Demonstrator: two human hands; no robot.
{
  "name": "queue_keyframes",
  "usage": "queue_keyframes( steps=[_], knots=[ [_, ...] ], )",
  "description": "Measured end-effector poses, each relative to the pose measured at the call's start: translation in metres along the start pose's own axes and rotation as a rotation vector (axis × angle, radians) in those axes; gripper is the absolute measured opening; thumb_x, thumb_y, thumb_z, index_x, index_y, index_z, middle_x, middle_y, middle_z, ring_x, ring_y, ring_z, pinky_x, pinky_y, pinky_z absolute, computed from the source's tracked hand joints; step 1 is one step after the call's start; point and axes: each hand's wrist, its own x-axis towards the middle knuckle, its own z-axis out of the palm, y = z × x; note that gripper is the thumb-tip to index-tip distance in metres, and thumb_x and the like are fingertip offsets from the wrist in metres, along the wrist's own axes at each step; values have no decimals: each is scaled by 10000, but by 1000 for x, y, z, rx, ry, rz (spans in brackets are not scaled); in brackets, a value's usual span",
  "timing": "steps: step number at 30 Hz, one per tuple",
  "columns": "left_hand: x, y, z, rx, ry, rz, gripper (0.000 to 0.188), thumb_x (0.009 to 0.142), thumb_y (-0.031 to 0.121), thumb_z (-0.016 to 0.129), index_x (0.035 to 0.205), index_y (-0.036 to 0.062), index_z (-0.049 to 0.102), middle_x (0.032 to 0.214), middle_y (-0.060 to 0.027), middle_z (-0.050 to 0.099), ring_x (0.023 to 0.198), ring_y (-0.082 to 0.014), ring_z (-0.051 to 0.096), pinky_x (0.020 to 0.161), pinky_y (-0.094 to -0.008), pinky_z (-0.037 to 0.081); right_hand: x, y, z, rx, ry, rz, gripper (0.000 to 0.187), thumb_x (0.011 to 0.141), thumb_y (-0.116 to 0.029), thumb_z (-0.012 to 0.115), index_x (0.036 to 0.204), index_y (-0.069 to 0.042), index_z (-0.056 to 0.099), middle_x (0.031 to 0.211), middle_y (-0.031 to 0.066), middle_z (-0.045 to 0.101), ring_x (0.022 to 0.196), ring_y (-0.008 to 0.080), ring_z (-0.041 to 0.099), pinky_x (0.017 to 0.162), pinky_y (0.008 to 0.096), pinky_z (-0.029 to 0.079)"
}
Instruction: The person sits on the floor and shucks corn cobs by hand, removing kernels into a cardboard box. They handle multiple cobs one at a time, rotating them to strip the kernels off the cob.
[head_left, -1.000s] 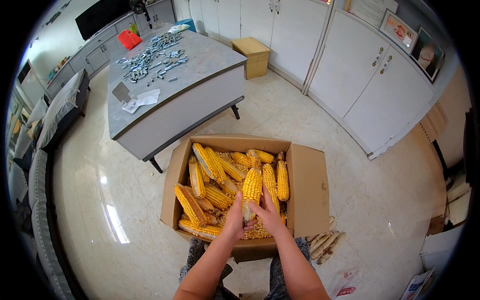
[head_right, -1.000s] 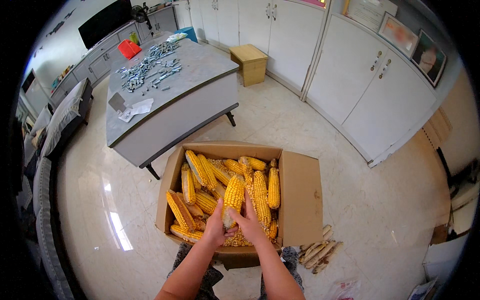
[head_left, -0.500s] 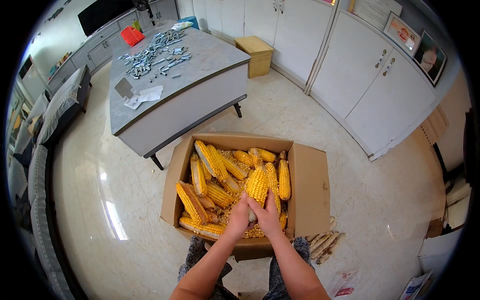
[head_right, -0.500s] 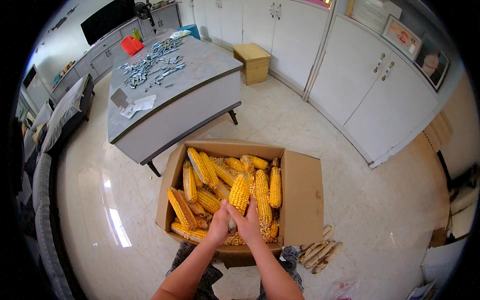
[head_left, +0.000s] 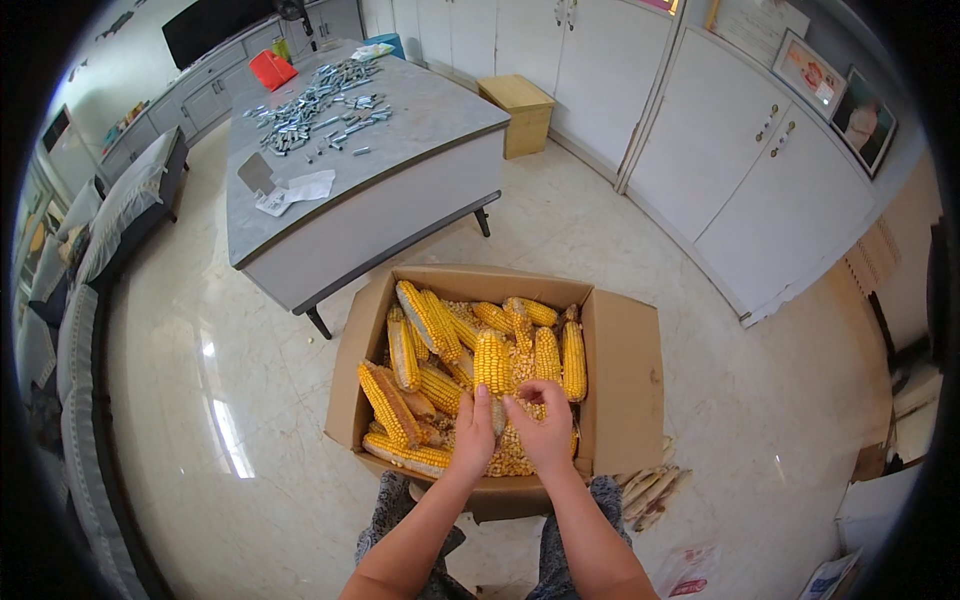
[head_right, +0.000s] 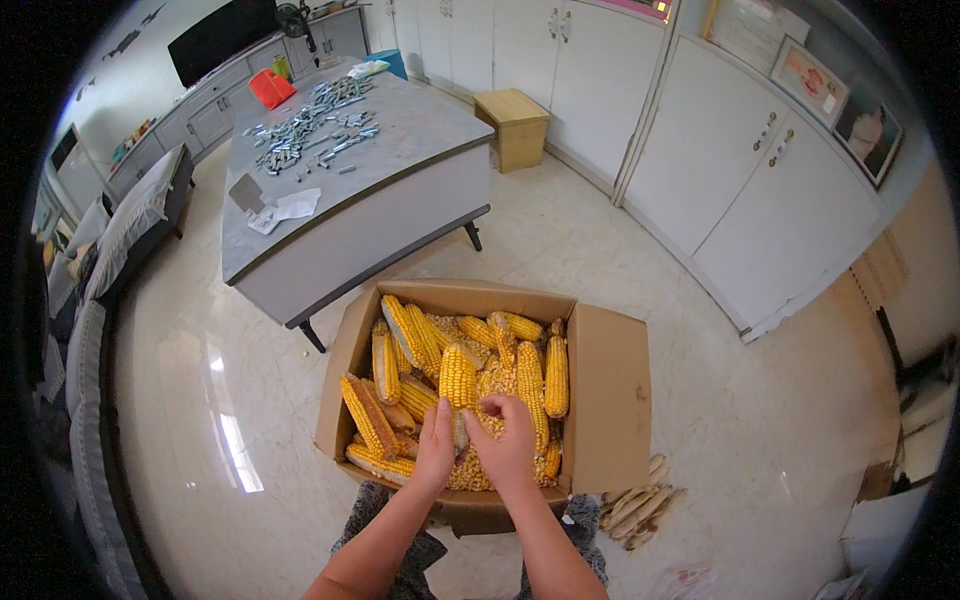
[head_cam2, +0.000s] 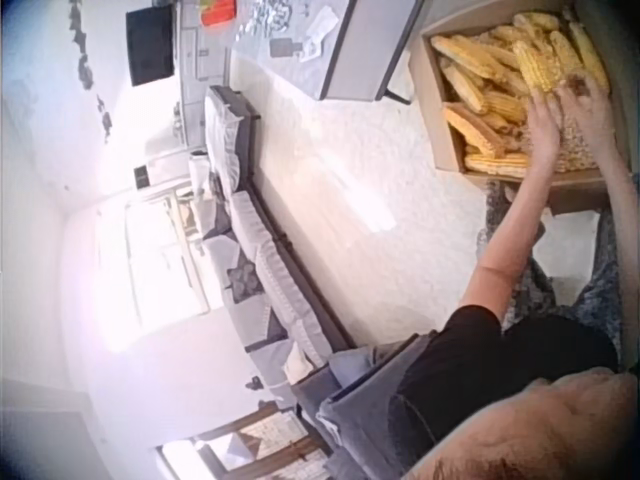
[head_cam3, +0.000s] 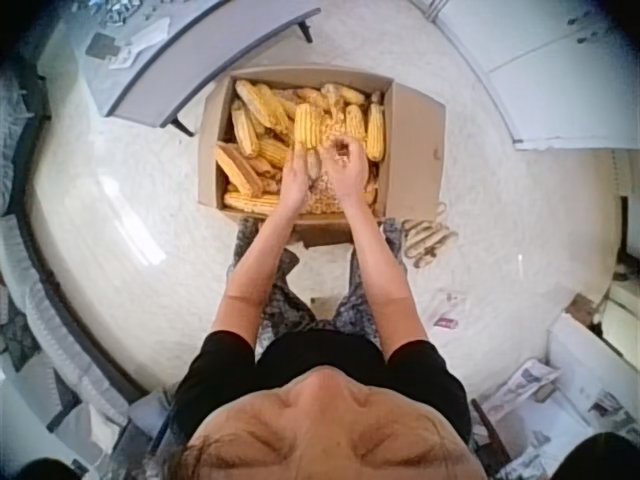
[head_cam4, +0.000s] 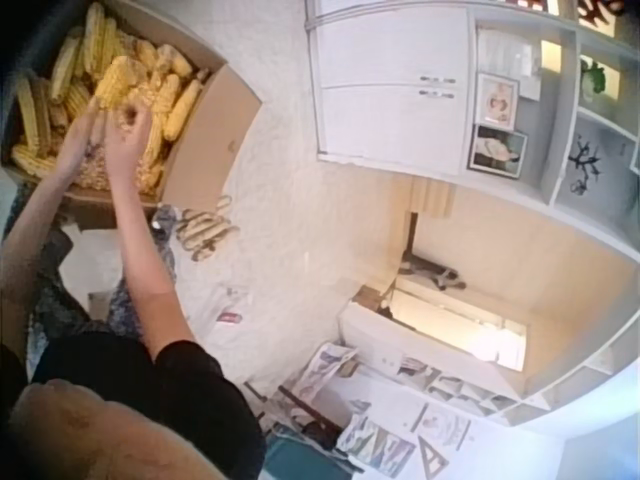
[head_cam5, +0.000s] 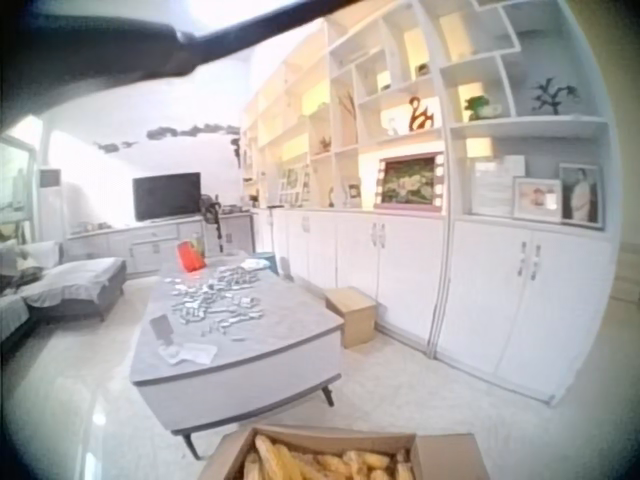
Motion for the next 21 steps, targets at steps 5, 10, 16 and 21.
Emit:
queue_keyframes(
  steps=[5, 10, 16, 21],
  knots=[
    [-1, -4, 3, 129, 26, 106, 384, 947, 333, 394, 960, -50, 422, 748, -172, 522, 664, -261, 503, 624, -358, 414, 0, 4, 3, -175, 4, -192, 151, 727, -84, 657, 819, -24, 553, 758, 113, 565, 728, 270, 560, 677, 350, 450],
    [-4, -9, 7, 234, 63, 179, 374, 945, 321, 406, 968, -52, 419, 773, -188, 543, 686, -261, 523, 626, -369, 420, -4, -1, 3, -246, 4, -78, 143, 740, -90, 648, 811, -6, 557, 747, 119, 583, 702, 258, 573, 655, 344, 456],
    [-11, 13, 9, 183, 57, 72, 396, 937, 334, 417, 1016, -54, 420, 807, -202, 558, 710, -296, 544, 654, -392, 431, -6, 5, 10, 154, 33, 323, 127, 776, -82, 638, 796, 25, 572, 673, 86, 594, 591, 137, 559, 565, 261, 455],
    [-7, -4, 8, 286, 86, 198, 395, 944, 338, 396, 1025, -48, 418, 818, -208, 553, 703, -323, 536, 664, -400, 432, -7, 4, 7, 7, -33, 258, 163, 794, -121, 607, 797, 36, 564, 687, 123, 588, 625, 194, 574, 584, 303, 455]
  ],
)
